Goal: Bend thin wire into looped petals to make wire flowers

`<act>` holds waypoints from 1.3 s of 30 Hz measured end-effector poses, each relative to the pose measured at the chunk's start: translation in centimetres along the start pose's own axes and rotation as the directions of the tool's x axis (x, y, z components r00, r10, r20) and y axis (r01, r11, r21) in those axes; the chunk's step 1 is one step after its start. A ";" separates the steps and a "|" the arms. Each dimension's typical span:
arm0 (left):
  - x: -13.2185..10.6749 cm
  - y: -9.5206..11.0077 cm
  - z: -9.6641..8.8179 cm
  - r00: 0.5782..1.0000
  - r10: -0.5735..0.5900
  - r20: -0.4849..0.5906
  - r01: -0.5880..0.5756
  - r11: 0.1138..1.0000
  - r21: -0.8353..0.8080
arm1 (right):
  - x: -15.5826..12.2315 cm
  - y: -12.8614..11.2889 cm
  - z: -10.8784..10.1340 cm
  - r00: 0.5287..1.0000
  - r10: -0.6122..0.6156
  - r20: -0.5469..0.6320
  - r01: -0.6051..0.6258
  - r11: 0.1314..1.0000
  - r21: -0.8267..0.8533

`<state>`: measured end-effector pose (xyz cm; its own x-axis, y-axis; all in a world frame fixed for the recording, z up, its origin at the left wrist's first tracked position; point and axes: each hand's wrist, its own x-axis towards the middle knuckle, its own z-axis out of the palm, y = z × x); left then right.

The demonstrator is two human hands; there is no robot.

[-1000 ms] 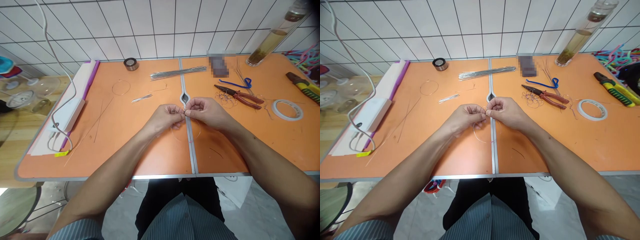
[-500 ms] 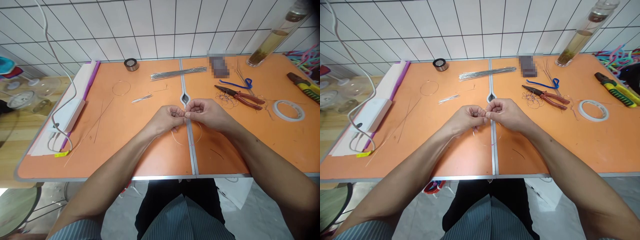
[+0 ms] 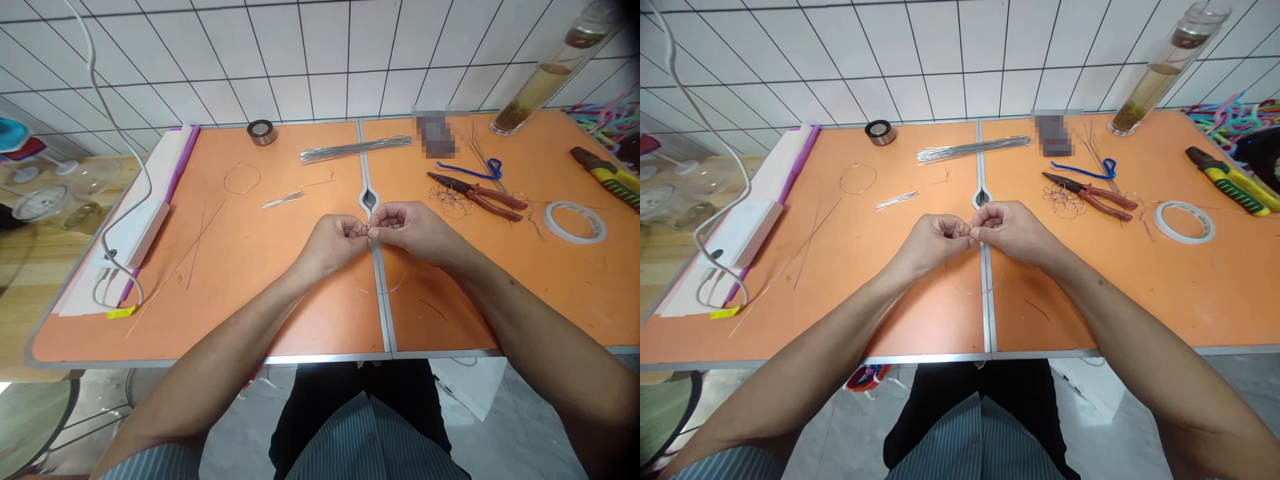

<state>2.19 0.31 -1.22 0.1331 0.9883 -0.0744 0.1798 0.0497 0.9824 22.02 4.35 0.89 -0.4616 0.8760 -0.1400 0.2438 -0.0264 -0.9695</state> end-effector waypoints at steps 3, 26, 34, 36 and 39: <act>0.1 -0.4 0.0 1.000 -0.010 -0.005 0.010 1.000 -0.023 | 0.1 0.1 -0.1 1.000 0.004 0.021 -0.005 0.998 0.062; 0.3 1.3 -0.4 0.978 -0.195 -0.080 0.147 0.904 -0.402 | 0.4 1.0 0.6 0.996 -0.080 0.051 0.067 0.976 0.208; 0.2 1.1 -0.7 0.982 -0.188 -0.034 0.160 0.906 -0.391 | 0.5 1.4 0.6 0.994 -0.109 -0.011 0.109 0.979 0.170; 0.2 1.1 -0.7 0.984 -0.174 -0.022 0.153 0.910 -0.386 | 0.5 1.3 0.7 0.994 -0.109 -0.027 0.112 0.982 0.155; 0.1 1.2 -0.7 0.988 -0.156 -0.012 0.140 0.914 -0.380 | 0.5 1.2 0.8 0.992 -0.113 -0.052 0.119 0.982 0.144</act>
<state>1.72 0.54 0.05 0.0918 0.9701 -0.2248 -0.1877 0.2386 0.9528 21.37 4.32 -0.46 -0.4414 0.8971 -0.0194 0.0622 0.0091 -0.9980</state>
